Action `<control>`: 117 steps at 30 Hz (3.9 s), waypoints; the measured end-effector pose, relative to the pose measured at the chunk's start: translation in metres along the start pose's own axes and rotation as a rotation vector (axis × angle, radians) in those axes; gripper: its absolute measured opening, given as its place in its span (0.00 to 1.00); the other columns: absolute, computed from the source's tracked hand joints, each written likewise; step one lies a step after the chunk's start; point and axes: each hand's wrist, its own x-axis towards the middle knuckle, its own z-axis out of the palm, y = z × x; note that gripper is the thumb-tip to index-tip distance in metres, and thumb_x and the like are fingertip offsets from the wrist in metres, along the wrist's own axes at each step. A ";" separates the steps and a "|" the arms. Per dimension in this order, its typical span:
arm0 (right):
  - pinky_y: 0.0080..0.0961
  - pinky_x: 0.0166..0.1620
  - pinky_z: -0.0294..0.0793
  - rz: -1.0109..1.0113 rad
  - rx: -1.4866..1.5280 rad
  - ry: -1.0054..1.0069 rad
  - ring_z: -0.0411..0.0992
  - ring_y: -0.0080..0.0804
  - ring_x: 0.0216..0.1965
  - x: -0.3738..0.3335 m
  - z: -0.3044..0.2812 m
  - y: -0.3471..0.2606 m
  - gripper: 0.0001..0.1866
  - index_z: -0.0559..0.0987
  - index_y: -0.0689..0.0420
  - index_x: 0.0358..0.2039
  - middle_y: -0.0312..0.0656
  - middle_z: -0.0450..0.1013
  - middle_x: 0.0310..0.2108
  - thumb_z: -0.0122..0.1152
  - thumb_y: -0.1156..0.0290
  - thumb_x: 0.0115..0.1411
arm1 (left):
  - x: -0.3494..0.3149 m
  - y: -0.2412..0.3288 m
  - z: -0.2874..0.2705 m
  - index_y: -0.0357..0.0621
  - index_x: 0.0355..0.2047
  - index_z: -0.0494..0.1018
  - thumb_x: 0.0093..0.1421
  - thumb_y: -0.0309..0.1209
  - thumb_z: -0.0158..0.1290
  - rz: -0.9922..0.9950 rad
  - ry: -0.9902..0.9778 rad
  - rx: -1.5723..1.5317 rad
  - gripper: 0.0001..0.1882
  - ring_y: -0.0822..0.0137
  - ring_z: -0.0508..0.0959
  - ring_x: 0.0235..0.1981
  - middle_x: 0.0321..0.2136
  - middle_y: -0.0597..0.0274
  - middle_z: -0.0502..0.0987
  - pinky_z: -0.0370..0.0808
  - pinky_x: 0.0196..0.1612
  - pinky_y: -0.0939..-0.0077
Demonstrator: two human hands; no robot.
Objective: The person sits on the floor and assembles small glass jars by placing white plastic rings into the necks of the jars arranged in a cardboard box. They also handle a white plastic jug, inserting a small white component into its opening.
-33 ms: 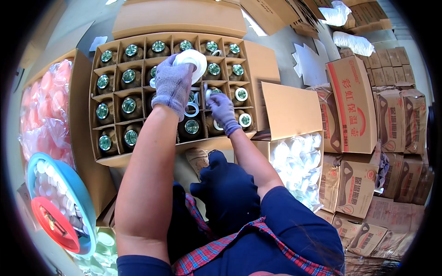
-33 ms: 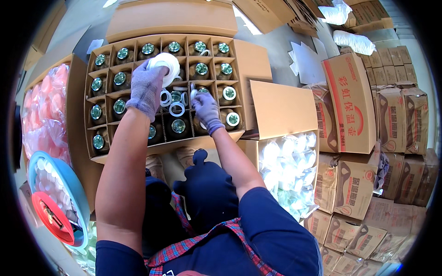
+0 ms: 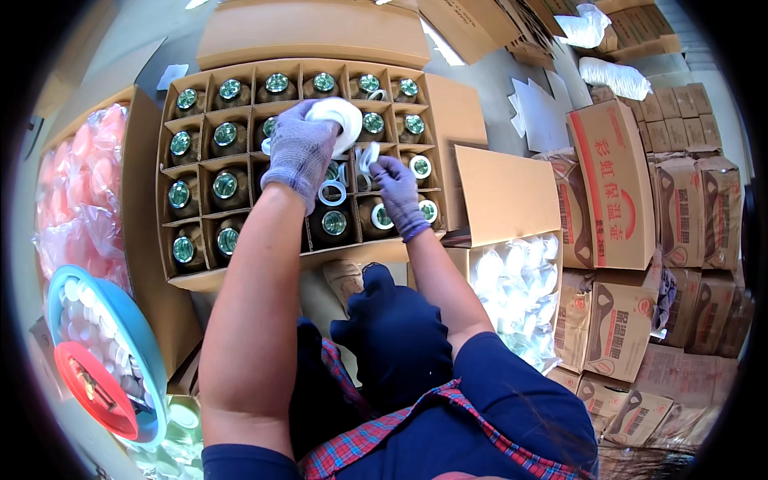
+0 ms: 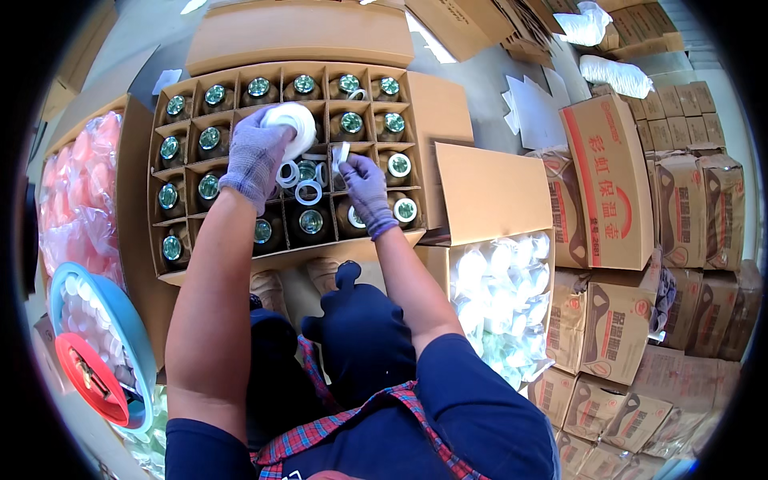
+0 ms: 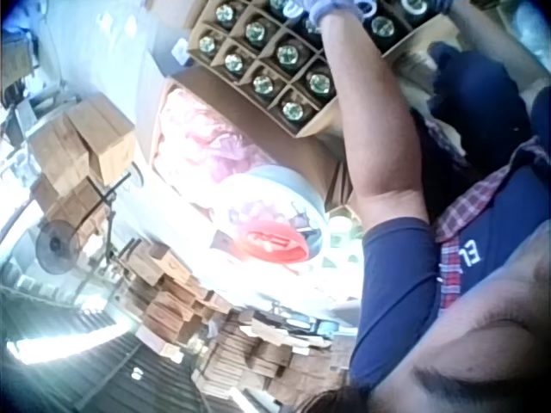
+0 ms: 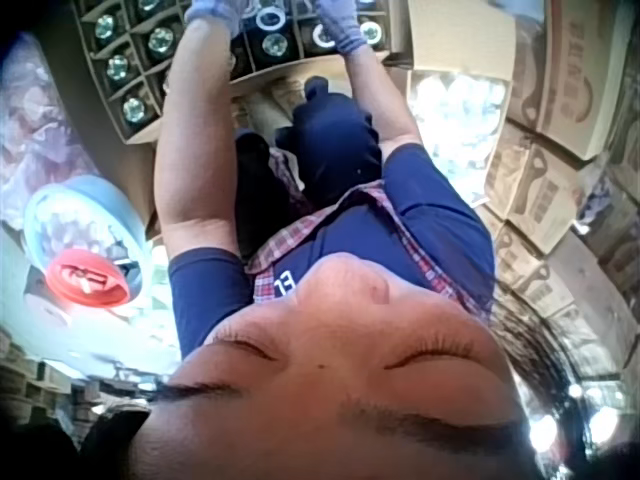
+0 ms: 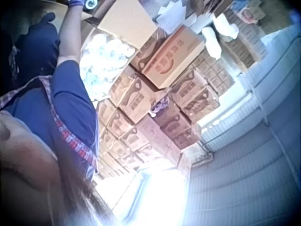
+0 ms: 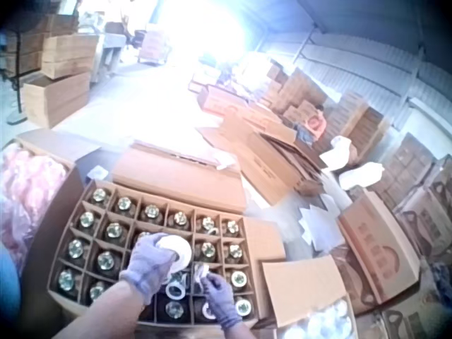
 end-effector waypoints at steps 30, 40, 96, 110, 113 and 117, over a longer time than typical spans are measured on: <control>0.20 0.33 0.71 -0.507 -0.121 0.116 0.69 0.21 0.27 -0.066 -0.004 -0.123 0.06 0.73 0.61 0.31 0.36 0.71 0.26 0.63 0.78 0.56 | -0.023 0.006 0.017 0.41 0.39 0.74 0.59 0.23 0.46 -0.212 -0.646 -0.406 0.09 0.73 0.78 0.33 0.31 0.64 0.77 0.77 0.39 0.78; 0.26 0.43 0.71 -0.290 0.762 -0.389 0.72 0.26 0.36 -0.060 -0.009 -0.117 0.11 0.72 0.60 0.40 0.38 0.72 0.33 0.58 0.66 0.63 | -0.019 0.000 0.007 0.41 0.37 0.72 0.55 0.29 0.57 0.098 -0.805 -0.236 0.10 0.68 0.77 0.31 0.31 0.61 0.75 0.76 0.36 0.74; 0.41 0.55 0.68 -0.338 -1.313 0.082 0.68 0.50 0.51 0.169 -0.107 0.051 0.23 0.71 0.44 0.55 0.44 0.66 0.55 0.58 0.67 0.56 | 0.033 -0.008 0.022 0.36 0.41 0.72 0.60 0.27 0.52 0.083 0.040 -0.194 0.10 0.67 0.78 0.32 0.34 0.57 0.77 0.76 0.36 0.73; 0.45 0.61 0.57 -0.191 -1.483 0.132 0.56 0.43 0.62 0.246 -0.011 -0.017 0.19 0.78 0.43 0.47 0.44 0.61 0.60 0.60 0.62 0.53 | 0.049 -0.027 0.002 0.39 0.39 0.75 0.60 0.27 0.52 0.276 0.125 0.062 0.08 0.69 0.78 0.30 0.30 0.60 0.78 0.76 0.34 0.74; 0.45 0.64 0.53 -0.156 -1.561 0.022 0.53 0.44 0.64 0.265 -0.014 -0.006 0.18 0.81 0.41 0.45 0.43 0.58 0.63 0.62 0.59 0.51 | 0.053 -0.026 -0.001 0.39 0.39 0.75 0.61 0.28 0.50 0.171 0.128 -0.100 0.08 0.69 0.77 0.30 0.31 0.61 0.78 0.76 0.34 0.75; 0.41 0.54 0.67 -0.275 -1.225 0.071 0.67 0.45 0.52 0.266 -0.018 -0.024 0.14 0.81 0.53 0.35 0.44 0.68 0.51 0.61 0.59 0.51 | 0.062 -0.025 -0.011 0.40 0.38 0.75 0.62 0.28 0.48 0.131 0.169 -0.211 0.08 0.70 0.77 0.30 0.31 0.62 0.78 0.76 0.34 0.74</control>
